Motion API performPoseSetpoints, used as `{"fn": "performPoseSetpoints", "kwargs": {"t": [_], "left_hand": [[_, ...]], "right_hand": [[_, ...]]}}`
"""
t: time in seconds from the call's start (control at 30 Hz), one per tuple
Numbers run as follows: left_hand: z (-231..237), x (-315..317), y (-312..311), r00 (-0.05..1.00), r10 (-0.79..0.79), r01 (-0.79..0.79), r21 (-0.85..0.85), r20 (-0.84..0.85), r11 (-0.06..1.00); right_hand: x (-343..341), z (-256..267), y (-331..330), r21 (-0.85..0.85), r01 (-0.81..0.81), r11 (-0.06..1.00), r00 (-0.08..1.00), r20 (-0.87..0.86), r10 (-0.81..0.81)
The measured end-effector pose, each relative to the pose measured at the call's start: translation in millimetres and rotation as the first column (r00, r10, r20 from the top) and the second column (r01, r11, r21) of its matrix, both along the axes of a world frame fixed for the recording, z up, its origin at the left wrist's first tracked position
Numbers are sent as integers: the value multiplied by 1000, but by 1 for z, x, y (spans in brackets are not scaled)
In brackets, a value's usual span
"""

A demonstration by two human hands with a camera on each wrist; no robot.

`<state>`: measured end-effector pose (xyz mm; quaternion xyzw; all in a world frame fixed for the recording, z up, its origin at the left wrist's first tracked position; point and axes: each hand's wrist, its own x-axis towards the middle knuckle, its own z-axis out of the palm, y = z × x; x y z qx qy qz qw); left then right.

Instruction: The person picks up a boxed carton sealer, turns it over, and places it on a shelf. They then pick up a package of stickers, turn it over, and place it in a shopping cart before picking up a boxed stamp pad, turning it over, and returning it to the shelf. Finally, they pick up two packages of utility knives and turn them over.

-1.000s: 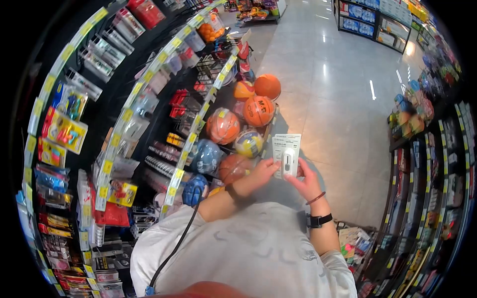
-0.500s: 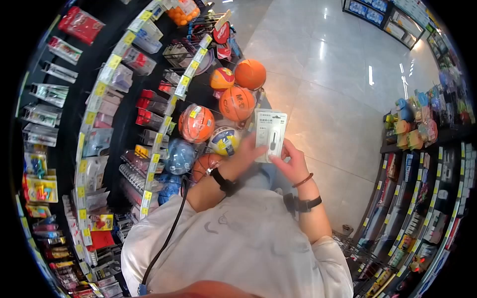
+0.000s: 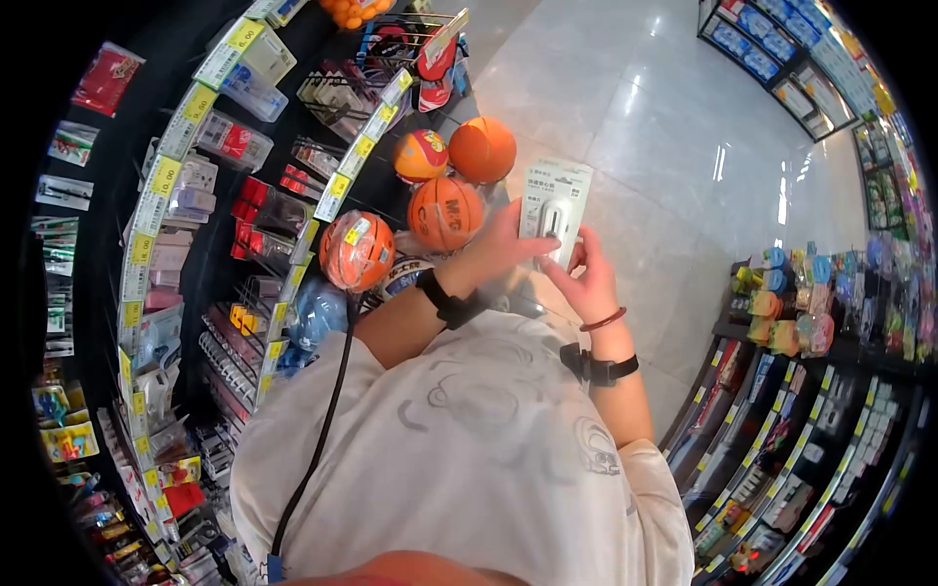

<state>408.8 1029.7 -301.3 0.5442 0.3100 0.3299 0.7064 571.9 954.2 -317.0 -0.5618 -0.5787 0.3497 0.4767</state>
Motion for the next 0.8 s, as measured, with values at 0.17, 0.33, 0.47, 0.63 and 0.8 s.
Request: {"fn": "performPoseSetpoints", "kwargs": {"t": [0.17,0.33,0.47,0.63,0.8], "left_hand": [[-15,15,15,975,219,-218,-29,24,975],[-23,32,4,906,424,-421,92,-8,902],[-23,53,-14,841,533,-537,31,86,843],[-22,73,-47,700,713,-712,-37,34,701],[-21,72,-91,538,843,-843,-5,-7,538]], "right_hand": [[27,-8,51,-18,-200,980,979,30,201],[56,-7,89,-45,-500,865,864,49,501],[78,-11,107,-82,-689,720,721,27,693],[81,-18,131,24,-891,454,454,6,891],[56,-14,116,-104,-954,282,282,13,959]]}}
